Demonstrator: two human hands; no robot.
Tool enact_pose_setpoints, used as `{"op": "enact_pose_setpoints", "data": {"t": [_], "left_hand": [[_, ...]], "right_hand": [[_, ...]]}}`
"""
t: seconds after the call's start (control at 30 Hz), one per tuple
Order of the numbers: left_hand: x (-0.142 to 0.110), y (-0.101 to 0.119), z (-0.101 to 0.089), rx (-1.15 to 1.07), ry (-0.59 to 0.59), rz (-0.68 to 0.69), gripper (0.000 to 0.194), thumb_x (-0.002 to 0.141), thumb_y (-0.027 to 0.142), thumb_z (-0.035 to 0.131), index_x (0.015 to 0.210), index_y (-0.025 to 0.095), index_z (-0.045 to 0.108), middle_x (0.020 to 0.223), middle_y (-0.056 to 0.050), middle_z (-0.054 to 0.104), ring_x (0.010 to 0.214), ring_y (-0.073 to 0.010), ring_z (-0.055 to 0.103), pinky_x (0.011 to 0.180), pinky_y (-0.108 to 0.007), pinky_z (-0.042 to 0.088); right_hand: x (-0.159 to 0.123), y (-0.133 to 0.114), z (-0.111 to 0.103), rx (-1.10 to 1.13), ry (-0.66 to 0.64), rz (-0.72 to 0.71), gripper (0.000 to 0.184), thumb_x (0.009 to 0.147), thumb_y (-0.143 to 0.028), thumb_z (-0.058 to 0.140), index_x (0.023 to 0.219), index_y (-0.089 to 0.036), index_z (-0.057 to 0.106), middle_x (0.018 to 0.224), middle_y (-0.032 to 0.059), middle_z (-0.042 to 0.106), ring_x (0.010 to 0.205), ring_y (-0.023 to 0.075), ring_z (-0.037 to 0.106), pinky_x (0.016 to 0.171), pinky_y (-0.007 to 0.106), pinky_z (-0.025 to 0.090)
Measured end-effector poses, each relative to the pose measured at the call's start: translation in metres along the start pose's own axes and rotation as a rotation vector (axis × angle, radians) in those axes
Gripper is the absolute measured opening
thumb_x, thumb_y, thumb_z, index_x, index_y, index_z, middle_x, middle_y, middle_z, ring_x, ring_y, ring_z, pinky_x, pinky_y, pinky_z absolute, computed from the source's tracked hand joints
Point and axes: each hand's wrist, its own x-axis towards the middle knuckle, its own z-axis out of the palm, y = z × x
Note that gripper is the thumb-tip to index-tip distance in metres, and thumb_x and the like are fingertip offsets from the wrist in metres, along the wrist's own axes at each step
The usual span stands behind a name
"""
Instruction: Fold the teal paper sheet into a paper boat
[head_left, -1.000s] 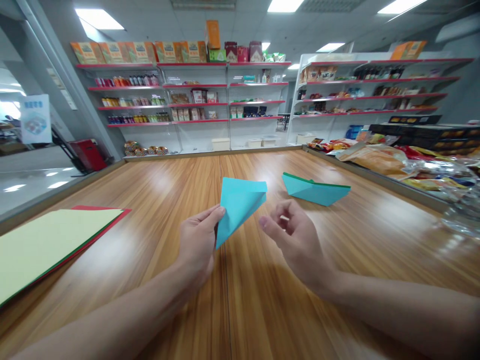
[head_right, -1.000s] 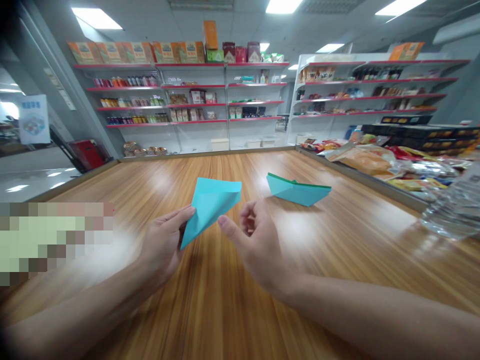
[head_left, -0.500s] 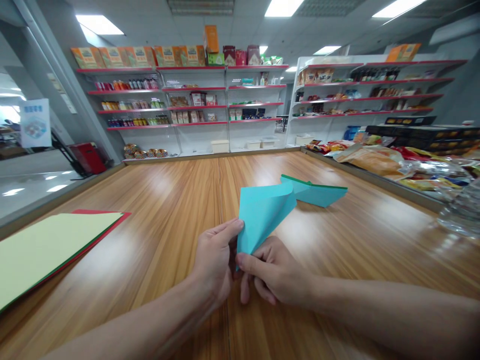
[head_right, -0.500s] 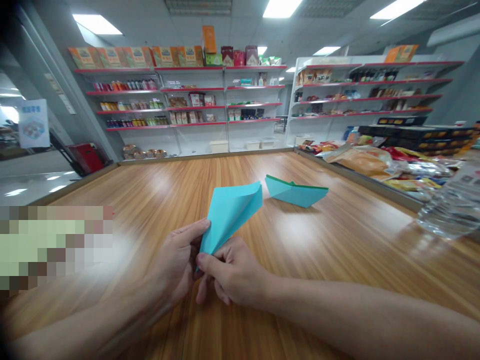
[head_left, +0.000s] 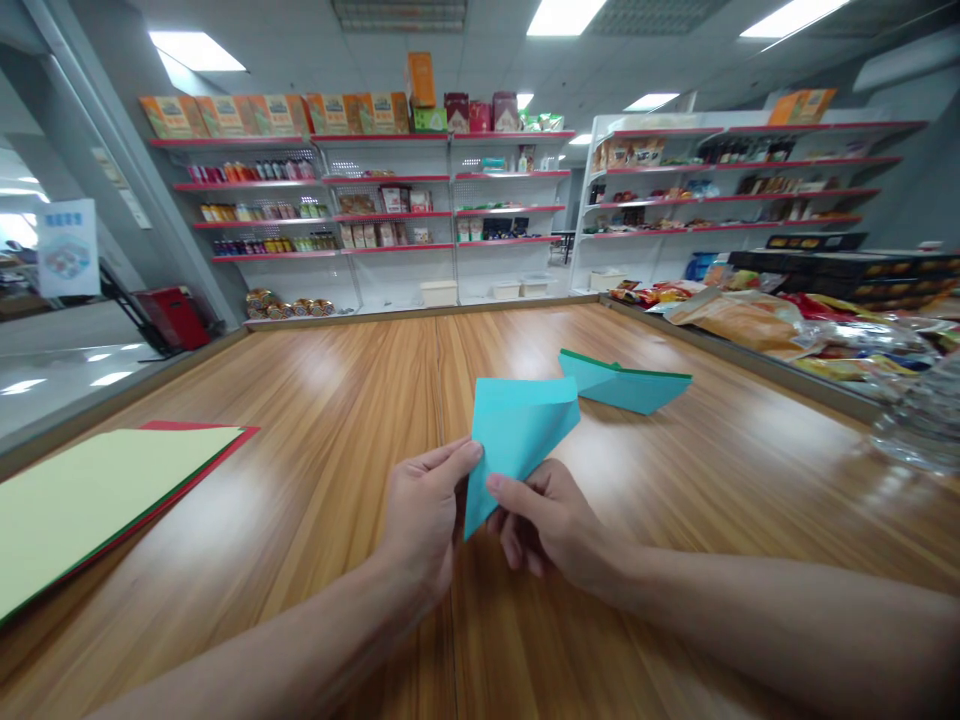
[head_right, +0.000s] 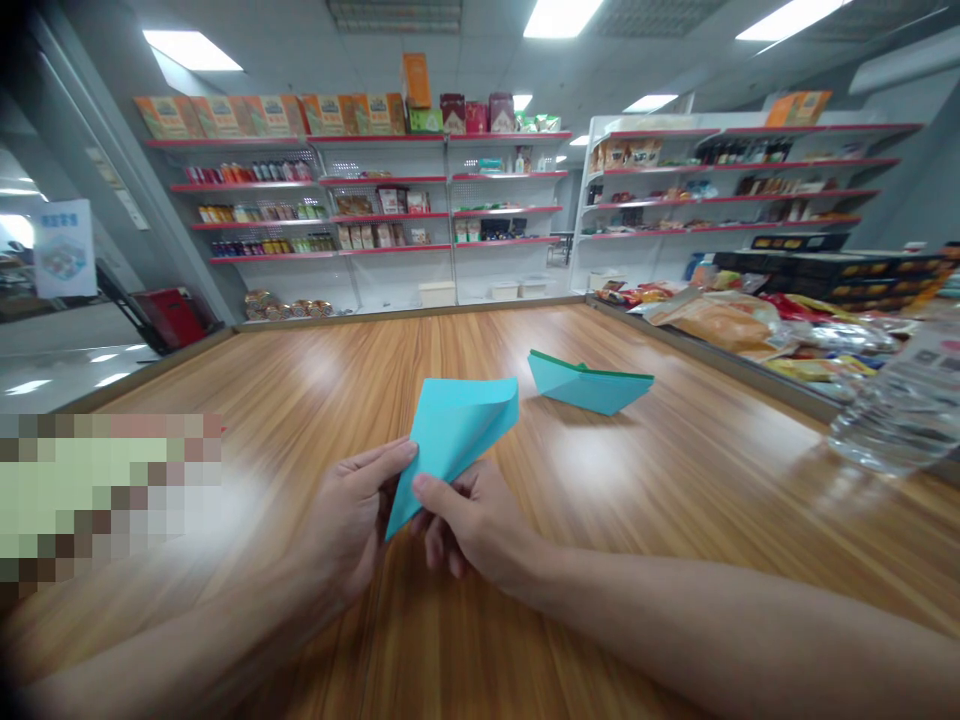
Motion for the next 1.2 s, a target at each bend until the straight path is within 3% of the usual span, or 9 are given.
{"op": "enact_pose_setpoints", "data": {"t": [0.2, 0.37, 0.7, 0.9, 1.0, 1.1, 1.2], "left_hand": [[0.001, 0.002, -0.001, 0.000, -0.035, -0.002, 0.016, 0.068, 0.023, 0.071, 0.061, 0.010, 0.064, 0.049, -0.001, 0.055, 0.040, -0.0099, 0.044, 0.038, -0.022, 0.035], [0.002, 0.003, -0.003, 0.023, -0.064, 0.025, 0.018, 0.071, 0.024, 0.069, 0.061, 0.009, 0.065, 0.049, -0.002, 0.056, 0.043, -0.0122, 0.049, 0.043, -0.025, 0.041], [0.003, 0.002, -0.007, 0.089, -0.017, 0.113, 0.021, 0.069, 0.026, 0.073, 0.080, 0.009, 0.071, 0.060, -0.003, 0.063, 0.050, -0.0118, 0.055, 0.049, -0.025, 0.046], [0.015, 0.018, -0.022, 0.264, -0.281, -0.028, 0.024, 0.074, 0.029, 0.068, 0.061, 0.010, 0.065, 0.059, -0.005, 0.065, 0.054, -0.0141, 0.061, 0.055, -0.026, 0.051], [0.021, 0.020, -0.030, 0.341, -0.356, -0.015, 0.033, 0.079, 0.034, 0.062, 0.054, 0.011, 0.059, 0.052, -0.005, 0.062, 0.046, -0.0142, 0.059, 0.046, -0.024, 0.048], [0.024, 0.015, -0.034, 0.335, -0.394, 0.037, 0.039, 0.081, 0.034, 0.057, 0.048, 0.014, 0.051, 0.041, -0.001, 0.053, 0.035, -0.0113, 0.050, 0.036, -0.021, 0.040], [0.019, 0.010, -0.033, 0.346, -0.352, 0.119, 0.043, 0.081, 0.035, 0.056, 0.044, 0.015, 0.045, 0.036, 0.003, 0.044, 0.032, -0.0086, 0.044, 0.034, -0.019, 0.034]], "right_hand": [[0.002, 0.002, -0.005, 0.079, -0.038, 0.020, 0.049, 0.074, -0.056, 0.057, 0.057, -0.010, 0.059, 0.041, 0.0040, 0.058, 0.023, 0.0058, 0.038, 0.023, 0.016, 0.019], [0.004, 0.004, -0.007, 0.097, 0.049, -0.042, 0.050, 0.076, -0.055, 0.057, 0.056, -0.010, 0.059, 0.039, 0.0032, 0.056, 0.023, 0.0051, 0.038, 0.024, 0.015, 0.019], [0.007, 0.005, -0.012, 0.131, -0.029, -0.055, 0.051, 0.077, -0.055, 0.058, 0.057, -0.008, 0.062, 0.042, 0.0049, 0.059, 0.025, 0.0042, 0.039, 0.025, 0.014, 0.021], [0.008, 0.000, -0.027, 0.197, -0.198, 0.088, 0.050, 0.072, -0.053, 0.062, 0.053, -0.008, 0.061, 0.039, 0.0053, 0.059, 0.020, 0.0058, 0.038, 0.019, 0.015, 0.018], [0.010, 0.000, -0.030, 0.209, -0.277, 0.143, 0.048, 0.072, -0.052, 0.063, 0.055, -0.007, 0.061, 0.040, 0.0052, 0.059, 0.019, 0.0066, 0.040, 0.018, 0.014, 0.019], [0.010, 0.003, -0.030, 0.230, -0.345, 0.148, 0.046, 0.074, -0.050, 0.062, 0.058, -0.007, 0.062, 0.042, 0.0053, 0.061, 0.020, 0.0068, 0.041, 0.018, 0.014, 0.021], [0.008, 0.005, -0.029, 0.215, -0.375, 0.146, 0.046, 0.075, -0.051, 0.061, 0.060, -0.007, 0.062, 0.043, 0.0049, 0.061, 0.021, 0.0071, 0.043, 0.018, 0.013, 0.024]]}}
